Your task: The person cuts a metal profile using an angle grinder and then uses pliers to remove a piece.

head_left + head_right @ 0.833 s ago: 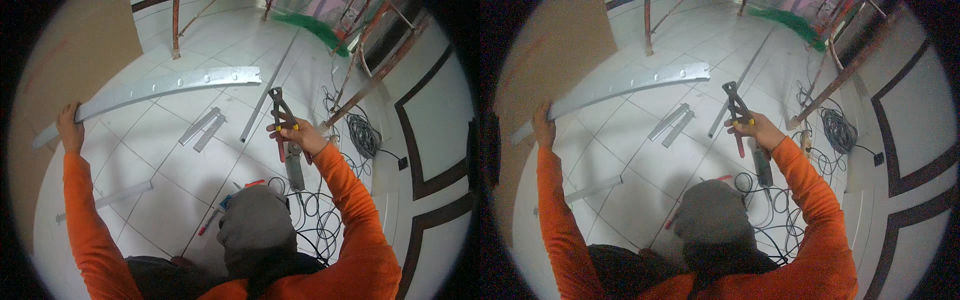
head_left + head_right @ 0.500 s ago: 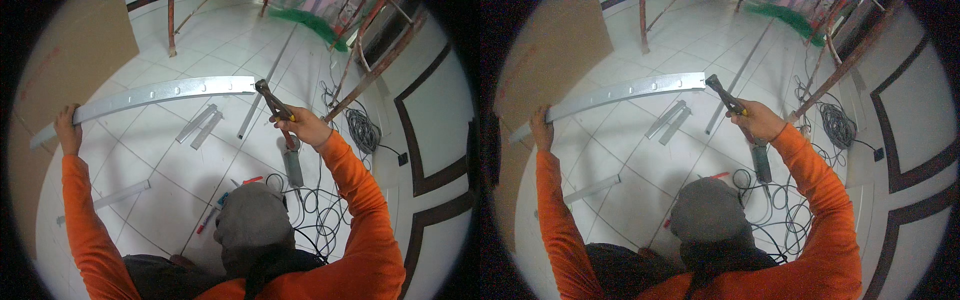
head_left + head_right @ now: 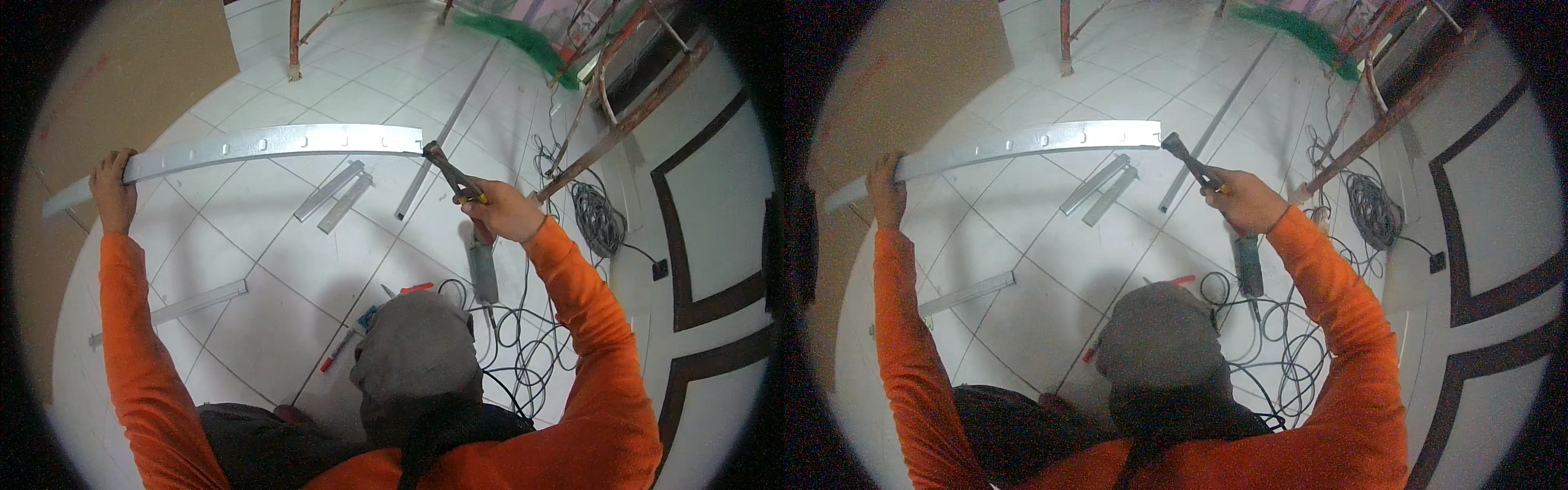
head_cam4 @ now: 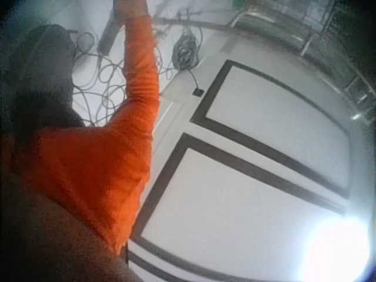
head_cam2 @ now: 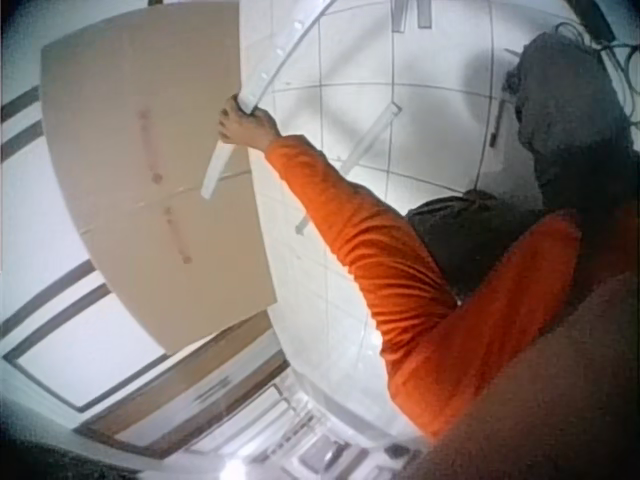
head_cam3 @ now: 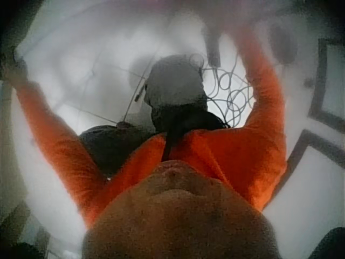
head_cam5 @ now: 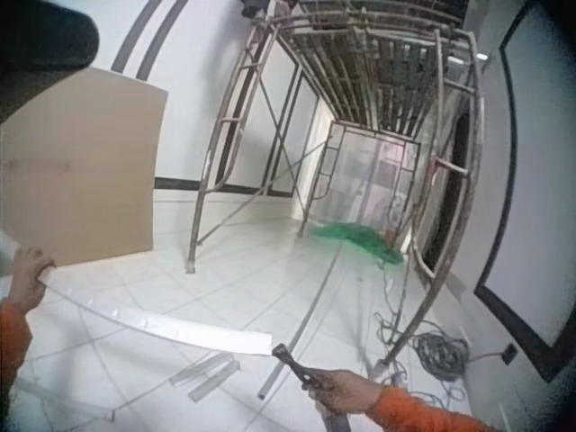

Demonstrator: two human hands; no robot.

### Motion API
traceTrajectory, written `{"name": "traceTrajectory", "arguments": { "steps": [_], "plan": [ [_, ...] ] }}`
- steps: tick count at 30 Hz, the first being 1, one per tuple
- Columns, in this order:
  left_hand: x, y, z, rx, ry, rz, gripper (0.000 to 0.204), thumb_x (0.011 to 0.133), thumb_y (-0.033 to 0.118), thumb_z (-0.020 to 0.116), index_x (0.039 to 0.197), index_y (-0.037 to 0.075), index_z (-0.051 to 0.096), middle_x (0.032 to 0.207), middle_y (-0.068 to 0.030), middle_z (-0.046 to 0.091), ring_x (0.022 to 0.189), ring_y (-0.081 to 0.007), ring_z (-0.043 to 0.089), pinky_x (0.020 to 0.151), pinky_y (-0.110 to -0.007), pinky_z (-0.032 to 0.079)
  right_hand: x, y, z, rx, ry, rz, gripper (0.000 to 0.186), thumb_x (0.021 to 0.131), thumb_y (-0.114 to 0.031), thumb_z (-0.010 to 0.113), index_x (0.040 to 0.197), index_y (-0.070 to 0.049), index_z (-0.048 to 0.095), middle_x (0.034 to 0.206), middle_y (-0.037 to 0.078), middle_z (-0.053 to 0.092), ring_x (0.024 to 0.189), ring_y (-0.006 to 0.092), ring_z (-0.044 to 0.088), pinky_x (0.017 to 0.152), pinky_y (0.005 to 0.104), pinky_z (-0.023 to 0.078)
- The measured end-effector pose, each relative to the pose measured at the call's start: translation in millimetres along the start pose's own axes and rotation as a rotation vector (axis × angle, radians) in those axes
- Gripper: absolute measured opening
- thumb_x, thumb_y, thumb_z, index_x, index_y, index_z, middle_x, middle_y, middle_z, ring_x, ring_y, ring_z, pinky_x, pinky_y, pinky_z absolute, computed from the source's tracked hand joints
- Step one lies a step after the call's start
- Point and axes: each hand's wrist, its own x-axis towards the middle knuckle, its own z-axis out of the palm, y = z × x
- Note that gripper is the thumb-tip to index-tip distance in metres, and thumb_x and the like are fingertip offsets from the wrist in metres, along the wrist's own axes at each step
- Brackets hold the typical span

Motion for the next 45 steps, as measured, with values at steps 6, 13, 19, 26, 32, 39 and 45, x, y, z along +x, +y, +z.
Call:
{"name": "traceTrajectory", "arguments": {
  "steps": [6,13,19,26,32,39,45],
  "plan": [
    [3,11,-2,-0.03,0.038,0.0,0.042,0.078,-0.003,0.06,0.114,0.018,0.064,0.114,-0.0046,0.064,0.114,-0.0297,0.057,0.104,-0.047,0.039,9,27,5,0.213,0.008,-0.133,0.027,0.097,-0.01,0.06,0.122,0.002,0.061,0.107,0.01,0.069,0.1,0.0191,0.064,0.092,0.0344,0.051],
    [2,6,-6,-0.02,0.012,-0.023,0.04,0.08,-0.002,0.063,0.114,0.02,0.065,0.117,-0.005,0.065,0.116,-0.0296,0.058,0.108,-0.048,0.038,4,5,4,-0.037,-0.013,-0.103,0.03,0.098,-0.013,0.059,0.126,0.001,0.058,0.09,0.006,0.064,0.084,0.0172,0.064,0.078,0.0355,0.055],
    [28,11,-7,-0.331,0.454,-0.435,0.047,0.09,0.007,0.065,0.135,0.012,0.051,0.127,-0.0185,0.059,0.126,-0.0327,0.054,0.113,-0.05,0.038,1,-8,38,0.04,-0.013,-0.156,0.031,0.1,-0.018,0.057,0.128,-0.004,0.059,0.072,0.0,0.054,0.062,0.0112,0.056,0.059,0.03,0.052],
    [89,60,-64,-2.205,0.686,-1.096,0.067,0.103,0.053,0.037,0.138,-0.005,0.036,0.125,-0.0244,0.052,0.121,-0.0449,0.051,0.109,-0.064,0.039,15,-75,103,0.282,-0.164,-0.156,0.037,0.103,-0.016,0.052,0.139,-0.006,0.053,0.068,-0.002,0.047,0.053,0.0087,0.049,0.045,0.0266,0.045],
    [82,81,-56,-1.961,0.439,-1.002,0.04,0.104,0.035,0.049,0.126,0.002,0.047,0.083,-0.0096,0.048,0.071,-0.0247,0.052,0.073,-0.045,0.049,25,-108,136,0.251,-0.148,-0.224,0.042,0.099,-0.017,0.058,0.138,-0.003,0.052,0.073,0.008,0.059,0.062,0.016,0.06,0.06,0.0324,0.05],
    [90,40,-91,-2.081,0.306,-0.721,0.026,0.097,0.027,0.062,0.112,0.006,0.056,0.07,0.0012,0.045,0.058,-0.0123,0.046,0.06,-0.032,0.046,41,-113,147,0.199,-0.184,-0.479,0.045,0.099,-0.019,0.06,0.139,-0.001,0.049,0.083,0.011,0.065,0.079,0.0231,0.064,0.077,0.0356,0.051],
    [105,96,-154,-1.834,0.382,-0.702,0.034,0.097,0.027,0.062,0.124,0.01,0.052,0.064,0.0046,0.037,0.048,-0.0087,0.039,0.045,-0.03,0.043,41,-126,148,0.09,-0.25,-0.399,0.045,0.098,-0.018,0.061,0.138,-0.002,0.05,0.079,0.015,0.064,0.069,0.0265,0.063,0.07,0.0377,0.051]
  ]
}}
